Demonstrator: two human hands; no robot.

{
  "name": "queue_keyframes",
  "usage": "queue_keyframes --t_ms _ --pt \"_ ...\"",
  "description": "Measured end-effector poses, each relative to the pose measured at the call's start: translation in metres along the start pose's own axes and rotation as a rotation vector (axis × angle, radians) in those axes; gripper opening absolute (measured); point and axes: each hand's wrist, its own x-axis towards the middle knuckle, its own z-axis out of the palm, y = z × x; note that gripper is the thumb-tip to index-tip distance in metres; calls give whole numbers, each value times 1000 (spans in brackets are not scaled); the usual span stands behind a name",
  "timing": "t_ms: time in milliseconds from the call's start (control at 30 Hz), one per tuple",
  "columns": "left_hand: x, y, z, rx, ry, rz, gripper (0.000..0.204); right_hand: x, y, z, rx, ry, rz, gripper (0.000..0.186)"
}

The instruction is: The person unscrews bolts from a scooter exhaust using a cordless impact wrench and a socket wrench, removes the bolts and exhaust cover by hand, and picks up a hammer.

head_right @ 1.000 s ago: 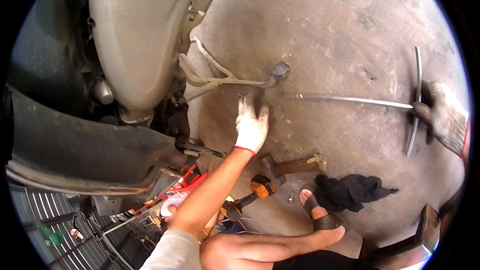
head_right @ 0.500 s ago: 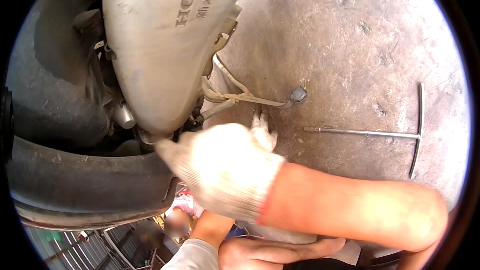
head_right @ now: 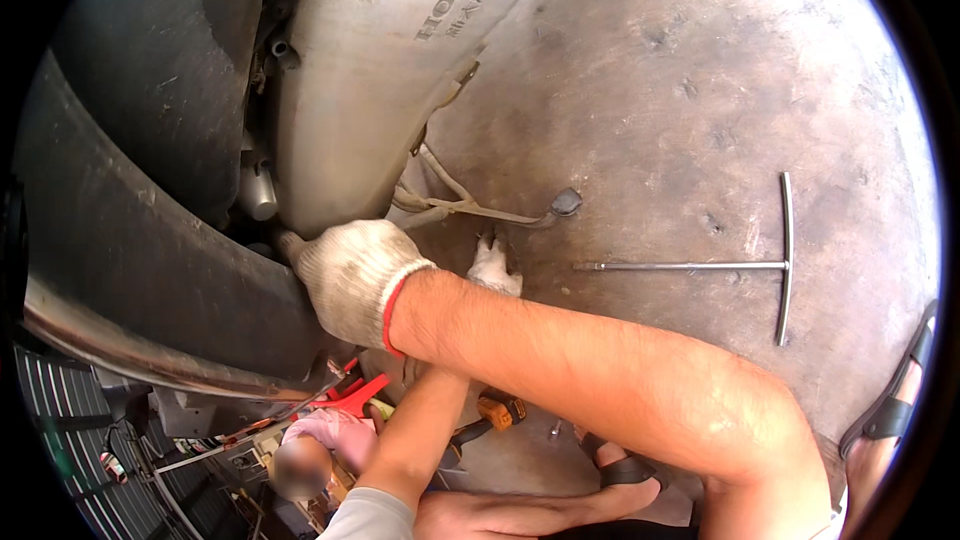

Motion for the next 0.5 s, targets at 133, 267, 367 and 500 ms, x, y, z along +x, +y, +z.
queue_keyframes --t_ms 133,267,367,500 --pt "-4 -24 8 -57 3 8 68 13 -1 -5 -15 20 -17 57" --pt "5 -44 29 -268 -15 50 62 16 0 -8 -82 -25 -5 55" --pt "16 -70 59 -1222 -176 79 58 12 -1 -6 -108 8 -26 52" --pt "13 -78 66 -1079 93 195 52 3 -3 8 -159 138 -92 29"
